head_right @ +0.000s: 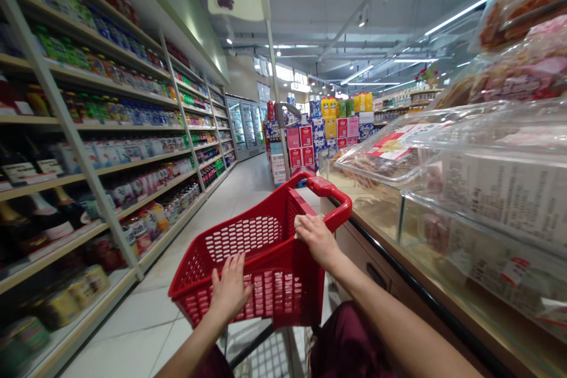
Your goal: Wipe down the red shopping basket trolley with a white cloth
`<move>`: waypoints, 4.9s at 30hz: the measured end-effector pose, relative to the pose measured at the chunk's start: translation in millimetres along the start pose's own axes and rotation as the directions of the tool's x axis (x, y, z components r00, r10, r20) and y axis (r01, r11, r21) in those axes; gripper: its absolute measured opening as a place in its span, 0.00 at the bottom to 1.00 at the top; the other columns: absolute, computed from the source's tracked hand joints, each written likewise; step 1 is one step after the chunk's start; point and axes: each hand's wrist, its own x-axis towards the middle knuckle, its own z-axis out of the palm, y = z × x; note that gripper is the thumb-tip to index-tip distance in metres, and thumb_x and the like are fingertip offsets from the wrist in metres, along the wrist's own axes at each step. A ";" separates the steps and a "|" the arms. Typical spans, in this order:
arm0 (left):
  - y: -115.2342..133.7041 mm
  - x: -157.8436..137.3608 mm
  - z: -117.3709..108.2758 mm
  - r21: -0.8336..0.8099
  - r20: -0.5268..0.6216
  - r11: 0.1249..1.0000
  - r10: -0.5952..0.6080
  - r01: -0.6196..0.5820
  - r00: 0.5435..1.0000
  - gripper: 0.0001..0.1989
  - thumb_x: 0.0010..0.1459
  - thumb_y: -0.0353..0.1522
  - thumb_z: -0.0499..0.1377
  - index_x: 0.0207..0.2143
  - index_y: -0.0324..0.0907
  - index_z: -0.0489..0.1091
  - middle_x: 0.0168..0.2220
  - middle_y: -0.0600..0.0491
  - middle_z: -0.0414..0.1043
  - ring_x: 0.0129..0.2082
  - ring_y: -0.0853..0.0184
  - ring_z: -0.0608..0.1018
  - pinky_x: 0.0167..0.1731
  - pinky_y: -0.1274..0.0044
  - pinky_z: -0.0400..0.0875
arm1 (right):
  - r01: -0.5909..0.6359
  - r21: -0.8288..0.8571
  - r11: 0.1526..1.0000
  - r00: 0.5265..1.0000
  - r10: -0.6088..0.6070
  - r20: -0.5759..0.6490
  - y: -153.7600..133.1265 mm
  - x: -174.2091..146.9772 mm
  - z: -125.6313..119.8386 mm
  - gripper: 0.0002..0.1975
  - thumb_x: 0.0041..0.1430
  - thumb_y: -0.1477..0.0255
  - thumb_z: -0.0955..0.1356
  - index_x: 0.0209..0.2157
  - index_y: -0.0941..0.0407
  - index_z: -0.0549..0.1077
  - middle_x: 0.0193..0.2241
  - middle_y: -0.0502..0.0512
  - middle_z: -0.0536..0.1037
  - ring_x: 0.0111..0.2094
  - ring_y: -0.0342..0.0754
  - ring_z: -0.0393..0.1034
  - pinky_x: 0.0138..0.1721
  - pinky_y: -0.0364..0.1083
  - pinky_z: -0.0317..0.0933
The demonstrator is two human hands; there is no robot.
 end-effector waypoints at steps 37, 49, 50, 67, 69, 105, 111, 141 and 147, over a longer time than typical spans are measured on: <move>1.1 -19.8 -59.9 -0.926 0.210 -0.311 0.049 0.215 0.976 0.19 0.36 0.40 0.63 0.30 0.41 0.63 0.21 0.59 0.66 0.22 0.72 0.70 0.27 0.78 0.64 | -0.591 0.807 0.001 0.692 0.515 0.506 -106.1 -0.2 -20.4 0.10 0.45 0.67 0.65 0.28 0.58 0.73 0.34 0.54 0.76 0.38 0.51 0.68 0.40 0.46 0.60; 7.6 -33.2 -87.9 -0.987 0.156 0.037 0.464 0.157 0.872 0.29 0.35 0.33 0.64 0.44 0.40 0.65 0.43 0.49 0.70 0.42 0.61 0.70 0.42 0.73 0.62 | -0.632 0.723 -0.279 0.646 0.325 0.691 -117.0 30.1 -43.2 0.02 0.41 0.72 0.63 0.21 0.56 0.65 0.16 0.42 0.66 0.17 0.38 0.57 0.20 0.38 0.51; 11.4 -34.3 -83.7 -0.977 0.194 0.009 0.474 0.215 0.859 0.25 0.37 0.34 0.63 0.42 0.39 0.67 0.38 0.50 0.72 0.38 0.62 0.72 0.39 0.72 0.64 | -0.609 0.739 -0.288 0.650 0.352 0.673 -114.0 32.3 -42.6 0.02 0.41 0.72 0.64 0.21 0.56 0.65 0.16 0.43 0.67 0.17 0.38 0.58 0.20 0.38 0.52; 3.7 -52.5 -81.5 -0.705 0.378 -0.586 0.166 0.399 0.911 0.14 0.38 0.28 0.57 0.32 0.42 0.67 0.29 0.56 0.73 0.31 0.67 0.74 0.34 0.76 0.66 | -0.344 0.759 -0.553 0.562 0.526 0.638 -128.0 -3.6 -11.3 0.45 0.35 0.70 0.73 0.55 0.55 0.51 0.43 0.59 0.72 0.42 0.53 0.68 0.41 0.49 0.63; 5.6 -54.0 -80.9 -0.682 0.386 -0.607 0.177 0.409 0.905 0.14 0.39 0.29 0.57 0.34 0.42 0.67 0.29 0.55 0.73 0.32 0.66 0.75 0.34 0.75 0.67 | -0.372 0.750 -0.547 0.547 0.524 0.653 -123.3 -2.2 -14.7 0.45 0.36 0.68 0.73 0.55 0.56 0.49 0.42 0.60 0.73 0.40 0.54 0.69 0.39 0.50 0.64; 18.5 -39.2 -66.9 -0.867 0.169 0.492 0.142 0.079 0.975 0.15 0.44 0.41 0.56 0.12 0.43 0.65 0.16 0.55 0.63 0.27 0.65 0.70 0.31 0.76 0.61 | -0.810 0.581 0.082 0.519 0.560 0.645 -88.5 -22.1 -24.9 0.10 0.44 0.68 0.63 0.14 0.57 0.64 0.10 0.44 0.61 0.14 0.39 0.52 0.17 0.40 0.46; 48.1 -36.7 -80.7 -0.934 0.295 -0.115 0.285 0.338 0.912 0.30 0.46 0.54 0.47 0.35 0.39 0.69 0.29 0.49 0.72 0.30 0.65 0.73 0.31 0.75 0.64 | -0.608 0.793 0.041 0.727 0.428 0.536 -122.8 -17.1 -24.5 0.19 0.43 0.69 0.67 0.40 0.57 0.70 0.35 0.52 0.75 0.36 0.48 0.68 0.38 0.45 0.60; 0.1 1.1 -4.4 -0.251 0.013 0.967 0.035 -0.030 0.999 0.36 0.41 0.26 0.50 0.56 0.32 0.49 0.60 0.44 0.47 0.60 0.60 0.48 0.57 0.65 0.38 | -0.131 -0.201 0.971 0.959 0.175 0.223 10.0 -13.9 -36.2 0.24 0.50 0.80 0.59 0.50 0.53 0.66 0.53 0.55 0.63 0.56 0.54 0.52 0.54 0.58 0.41; -1.1 -3.3 -3.3 -0.080 0.039 0.990 0.123 -0.119 0.992 0.37 0.42 0.27 0.46 0.58 0.35 0.44 0.61 0.49 0.44 0.60 0.63 0.47 0.57 0.66 0.42 | -0.142 -0.292 0.946 0.965 0.199 0.174 15.9 -15.8 -36.1 0.22 0.53 0.80 0.57 0.49 0.54 0.66 0.52 0.54 0.66 0.55 0.52 0.54 0.54 0.56 0.40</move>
